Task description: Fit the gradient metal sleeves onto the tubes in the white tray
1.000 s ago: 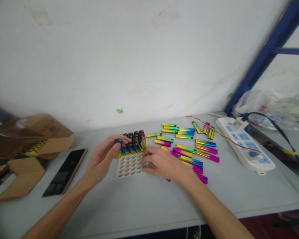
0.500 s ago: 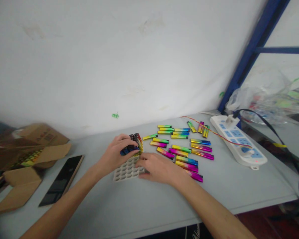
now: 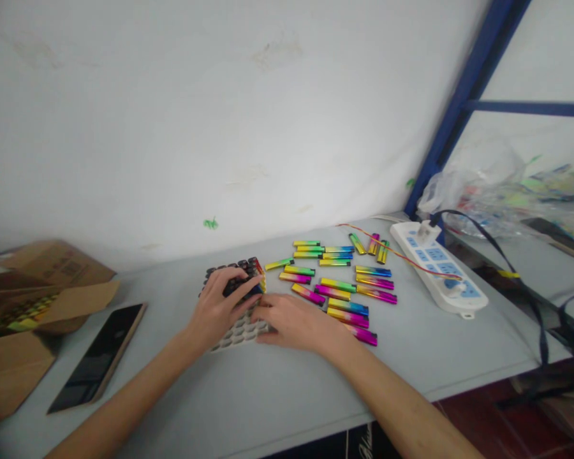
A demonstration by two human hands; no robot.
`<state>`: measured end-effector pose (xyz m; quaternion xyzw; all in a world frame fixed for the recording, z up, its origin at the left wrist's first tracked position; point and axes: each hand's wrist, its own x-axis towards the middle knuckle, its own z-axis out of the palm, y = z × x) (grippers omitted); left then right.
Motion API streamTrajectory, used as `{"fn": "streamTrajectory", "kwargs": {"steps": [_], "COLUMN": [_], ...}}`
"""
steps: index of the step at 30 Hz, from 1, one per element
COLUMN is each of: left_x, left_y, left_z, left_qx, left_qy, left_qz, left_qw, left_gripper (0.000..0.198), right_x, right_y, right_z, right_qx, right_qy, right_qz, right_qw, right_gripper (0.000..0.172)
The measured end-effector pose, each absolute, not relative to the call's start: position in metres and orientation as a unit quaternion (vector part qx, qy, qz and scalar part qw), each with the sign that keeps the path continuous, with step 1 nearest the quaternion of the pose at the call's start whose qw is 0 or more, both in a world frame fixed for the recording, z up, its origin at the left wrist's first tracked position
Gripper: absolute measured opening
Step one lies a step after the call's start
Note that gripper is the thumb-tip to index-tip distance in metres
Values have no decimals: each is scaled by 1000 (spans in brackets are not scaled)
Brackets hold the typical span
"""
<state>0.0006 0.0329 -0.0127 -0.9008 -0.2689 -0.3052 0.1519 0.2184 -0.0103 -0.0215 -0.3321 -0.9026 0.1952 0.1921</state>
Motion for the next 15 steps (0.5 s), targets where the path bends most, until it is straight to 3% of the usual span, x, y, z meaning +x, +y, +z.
{"fn": "streamTrajectory", "kwargs": {"steps": [4,9,11,15], "left_x": [-1,-12,-21,-42], "left_y": [30,28,28,32], "left_z": [-16,0,4,0], "left_qx": [-899,-905,-894,-849], "left_qy": [-262,-286,-307,-361], "left_qz": [-292,-281,-307,-373], "left_qw": [195,143,114,99], "left_gripper": [42,60,57,39], "right_x": [219,233,243,268], "right_y": [-11,-9,-5,3], "right_z": [-20,-6,0,7], "right_qx": [-323,-340,-379,-468], "right_qy": [-905,-884,-864,-798], "right_qz": [200,212,185,69], "right_qw": [192,240,275,372], "right_gripper": [21,30,27,41]}}
